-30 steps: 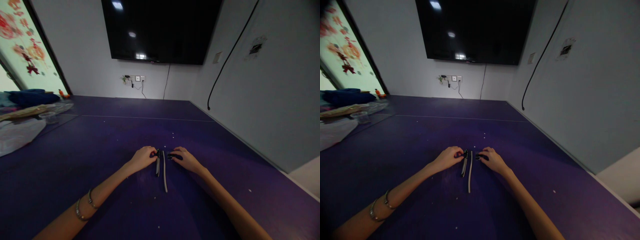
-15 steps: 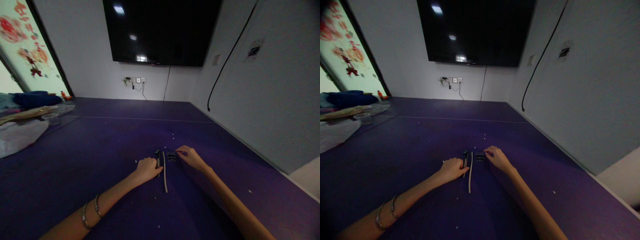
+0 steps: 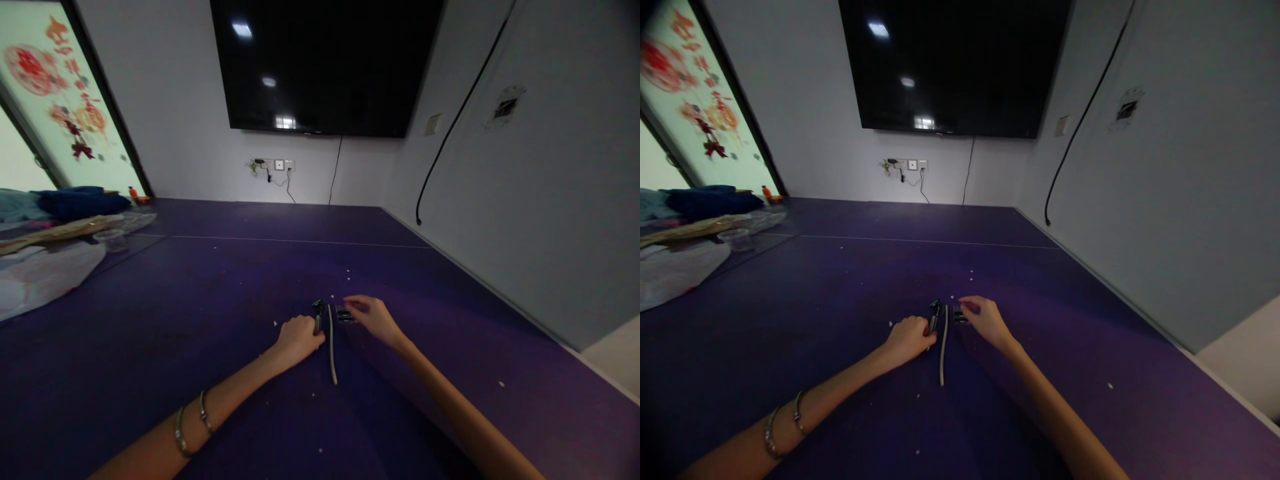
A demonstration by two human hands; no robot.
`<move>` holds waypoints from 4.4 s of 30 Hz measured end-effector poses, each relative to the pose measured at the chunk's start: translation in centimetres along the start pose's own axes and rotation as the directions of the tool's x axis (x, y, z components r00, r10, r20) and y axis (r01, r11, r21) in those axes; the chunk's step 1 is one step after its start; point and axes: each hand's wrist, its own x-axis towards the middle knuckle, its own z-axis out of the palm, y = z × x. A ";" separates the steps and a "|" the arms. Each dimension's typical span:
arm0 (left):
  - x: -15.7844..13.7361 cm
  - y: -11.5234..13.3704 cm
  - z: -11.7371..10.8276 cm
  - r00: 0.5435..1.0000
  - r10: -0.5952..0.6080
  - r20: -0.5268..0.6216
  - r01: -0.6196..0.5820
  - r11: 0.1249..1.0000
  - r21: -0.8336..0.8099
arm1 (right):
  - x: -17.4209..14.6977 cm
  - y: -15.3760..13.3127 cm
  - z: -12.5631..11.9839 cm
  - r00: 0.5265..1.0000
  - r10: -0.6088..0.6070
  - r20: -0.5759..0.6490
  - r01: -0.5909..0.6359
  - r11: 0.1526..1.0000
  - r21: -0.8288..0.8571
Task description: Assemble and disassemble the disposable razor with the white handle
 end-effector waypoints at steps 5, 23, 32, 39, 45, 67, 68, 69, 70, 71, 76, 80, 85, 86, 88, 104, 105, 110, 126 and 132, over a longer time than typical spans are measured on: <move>-0.4 0.2 -1.3 0.995 -0.035 -0.088 0.033 0.999 -0.024 | -0.7 -2.1 2.4 0.945 0.319 0.066 -0.311 0.823 0.475; -2.2 2.6 -1.8 0.974 0.106 -0.198 -0.115 0.993 -0.033 | -2.2 -2.6 1.6 0.910 0.414 0.007 -0.315 0.682 0.660; -1.5 2.1 -0.1 0.997 0.074 -0.031 -0.075 0.997 -0.013 | -3.1 3.9 -10.6 0.855 0.431 -0.289 -0.443 0.896 0.028; -0.8 2.7 0.8 0.996 0.080 -0.037 -0.078 0.996 0.039 | -5.5 6.6 -14.2 0.831 0.335 -0.444 -0.492 0.815 -0.307; -0.4 3.1 1.1 0.998 0.067 -0.016 -0.066 0.997 0.040 | -5.7 7.1 -13.8 0.849 0.294 -0.439 -0.494 0.736 -0.462; -3.0 7.4 -2.4 0.972 0.186 -0.144 -0.178 0.982 0.066 | -4.7 -4.4 -0.5 0.937 0.349 -0.013 -0.275 0.761 0.588; -3.0 7.6 -2.3 0.970 0.191 -0.148 -0.182 0.981 0.070 | -4.8 -4.8 -0.2 0.933 0.360 -0.015 -0.280 0.749 0.600; -3.0 7.7 -2.2 0.968 0.197 -0.155 -0.188 0.980 0.070 | -4.9 -5.1 0.0 0.926 0.376 -0.023 -0.288 0.747 0.599; -3.0 7.7 -2.1 0.965 0.206 -0.164 -0.198 0.978 0.064 | -4.9 -5.1 0.0 0.920 0.390 -0.034 -0.296 0.750 0.592; -3.0 7.7 -1.9 0.960 0.218 -0.175 -0.212 0.976 0.053 | -4.9 -5.1 -0.2 0.916 0.399 -0.042 -0.302 0.754 0.583; -2.3 6.9 -1.5 0.927 0.302 -0.224 -0.319 0.947 -0.043 | -4.3 -3.1 -3.7 0.925 0.352 -0.139 -0.260 0.858 0.443; -0.2 5.1 -1.0 0.896 0.345 -0.280 -0.376 0.925 -0.062 | -3.8 -0.2 -9.6 0.899 0.243 -0.364 -0.286 0.956 -0.070; 3.0 2.5 0.6 0.905 0.347 -0.245 -0.368 0.929 -0.044 | -4.5 3.4 -16.1 0.842 0.232 -0.486 -0.399 0.875 -0.275; 3.5 2.1 1.0 0.905 0.355 -0.234 -0.374 0.926 -0.043 | -4.8 4.1 -16.8 0.835 0.230 -0.500 -0.419 0.855 -0.306; 4.3 1.5 1.7 0.905 0.371 -0.208 -0.388 0.920 -0.049 | -5.3 5.4 -17.7 0.831 0.233 -0.505 -0.448 0.819 -0.359; 6.8 1.4 3.4 0.885 0.403 -0.232 -0.442 0.885 -0.147 | -5.8 9.7 -16.8 0.855 0.275 -0.439 -0.500 0.661 -0.560; 6.9 1.3 3.5 0.880 0.410 -0.242 -0.452 0.878 -0.158 | -5.8 9.6 -16.8 0.857 0.274 -0.437 -0.499 0.655 -0.568; 7.3 0.8 3.8 0.872 0.398 -0.283 -0.467 0.850 -0.244 | -5.8 7.8 -16.9 0.886 0.237 -0.399 -0.450 0.646 -0.616; 3.7 5.7 1.6 0.738 0.572 -0.358 -0.674 0.646 -0.358 | -4.7 -3.9 -8.0 0.927 -0.065 0.368 0.295 0.732 -0.614; 3.0 6.2 1.3 0.758 0.560 -0.335 -0.653 0.653 -0.384 | -4.8 -3.2 -7.5 0.938 -0.042 0.343 0.260 0.738 -0.622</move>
